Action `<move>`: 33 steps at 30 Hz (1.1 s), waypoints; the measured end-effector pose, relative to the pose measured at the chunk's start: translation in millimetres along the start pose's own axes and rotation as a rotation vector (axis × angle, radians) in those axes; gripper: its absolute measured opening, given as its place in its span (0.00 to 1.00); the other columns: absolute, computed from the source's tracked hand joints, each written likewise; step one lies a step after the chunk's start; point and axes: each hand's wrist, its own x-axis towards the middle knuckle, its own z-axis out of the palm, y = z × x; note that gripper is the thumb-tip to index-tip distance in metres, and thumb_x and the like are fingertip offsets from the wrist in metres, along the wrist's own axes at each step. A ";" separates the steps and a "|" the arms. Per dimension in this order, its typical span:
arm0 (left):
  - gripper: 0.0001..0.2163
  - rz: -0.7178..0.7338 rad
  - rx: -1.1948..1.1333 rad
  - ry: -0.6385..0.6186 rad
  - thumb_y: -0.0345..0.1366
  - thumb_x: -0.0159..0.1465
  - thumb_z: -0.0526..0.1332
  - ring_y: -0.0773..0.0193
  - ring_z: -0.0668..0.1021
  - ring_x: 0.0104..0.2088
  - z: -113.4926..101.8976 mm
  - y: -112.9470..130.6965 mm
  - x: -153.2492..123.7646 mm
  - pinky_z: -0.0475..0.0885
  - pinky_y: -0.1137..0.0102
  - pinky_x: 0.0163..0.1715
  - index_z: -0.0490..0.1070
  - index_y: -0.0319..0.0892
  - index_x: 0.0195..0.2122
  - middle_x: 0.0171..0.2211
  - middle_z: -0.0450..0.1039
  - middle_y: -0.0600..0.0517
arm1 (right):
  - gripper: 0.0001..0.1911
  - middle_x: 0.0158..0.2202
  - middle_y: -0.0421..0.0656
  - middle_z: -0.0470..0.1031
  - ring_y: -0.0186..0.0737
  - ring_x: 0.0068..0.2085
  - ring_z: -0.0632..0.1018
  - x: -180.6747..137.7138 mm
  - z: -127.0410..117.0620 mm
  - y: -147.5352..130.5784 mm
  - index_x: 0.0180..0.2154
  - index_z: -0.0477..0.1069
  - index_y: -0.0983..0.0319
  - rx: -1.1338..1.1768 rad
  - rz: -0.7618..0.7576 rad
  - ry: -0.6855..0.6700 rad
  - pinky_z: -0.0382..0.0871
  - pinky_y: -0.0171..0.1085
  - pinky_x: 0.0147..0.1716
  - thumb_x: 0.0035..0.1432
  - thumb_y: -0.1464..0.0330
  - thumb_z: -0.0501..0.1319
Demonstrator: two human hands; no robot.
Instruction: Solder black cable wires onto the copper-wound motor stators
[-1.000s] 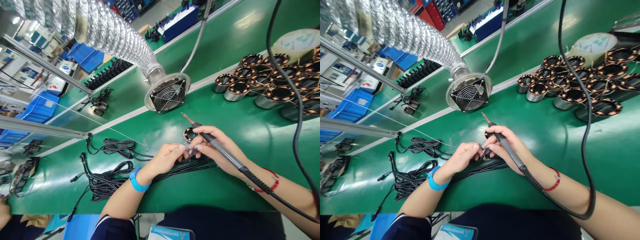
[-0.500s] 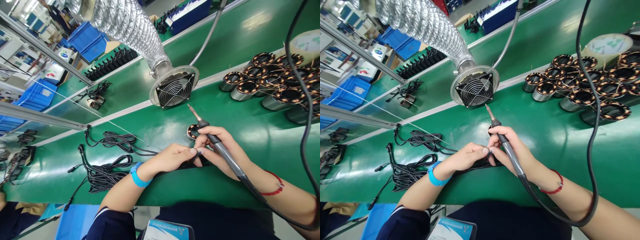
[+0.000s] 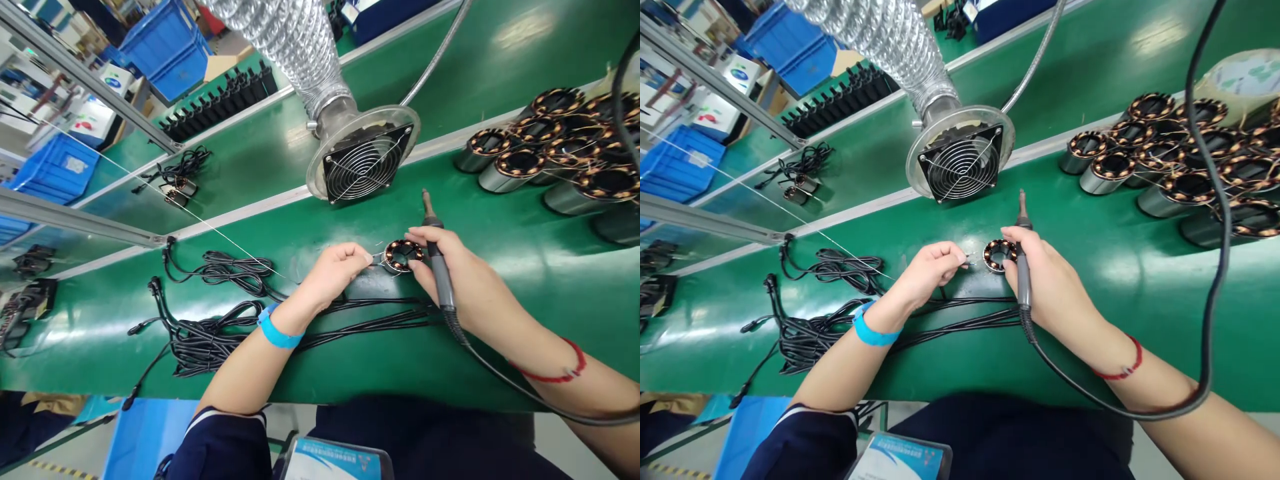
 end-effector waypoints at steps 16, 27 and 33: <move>0.10 0.151 0.002 0.002 0.42 0.52 0.63 0.75 0.59 0.20 -6.9 -14.3 10.2 0.53 0.73 0.23 0.68 0.40 0.25 0.17 0.59 0.60 | 0.15 0.30 0.39 0.76 0.29 0.25 0.75 -16.3 -9.6 14.2 0.53 0.75 0.54 0.283 -0.422 0.296 0.70 0.31 0.22 0.65 0.65 0.60; 0.09 0.158 0.027 -0.017 0.41 0.54 0.63 0.74 0.59 0.20 -8.5 -15.9 11.9 0.53 0.73 0.22 0.68 0.40 0.26 0.17 0.57 0.60 | 0.19 0.27 0.38 0.73 0.28 0.30 0.77 -15.2 -16.5 1.9 0.59 0.69 0.53 0.298 -0.485 0.140 0.73 0.29 0.30 0.68 0.68 0.56; 0.09 0.178 0.031 -0.024 0.39 0.57 0.63 0.74 0.58 0.20 -9.5 -16.5 12.1 0.53 0.73 0.23 0.68 0.40 0.26 0.18 0.58 0.60 | 0.20 0.27 0.37 0.73 0.28 0.30 0.77 -15.8 -17.0 1.5 0.59 0.69 0.52 0.302 -0.482 0.104 0.74 0.29 0.31 0.68 0.68 0.55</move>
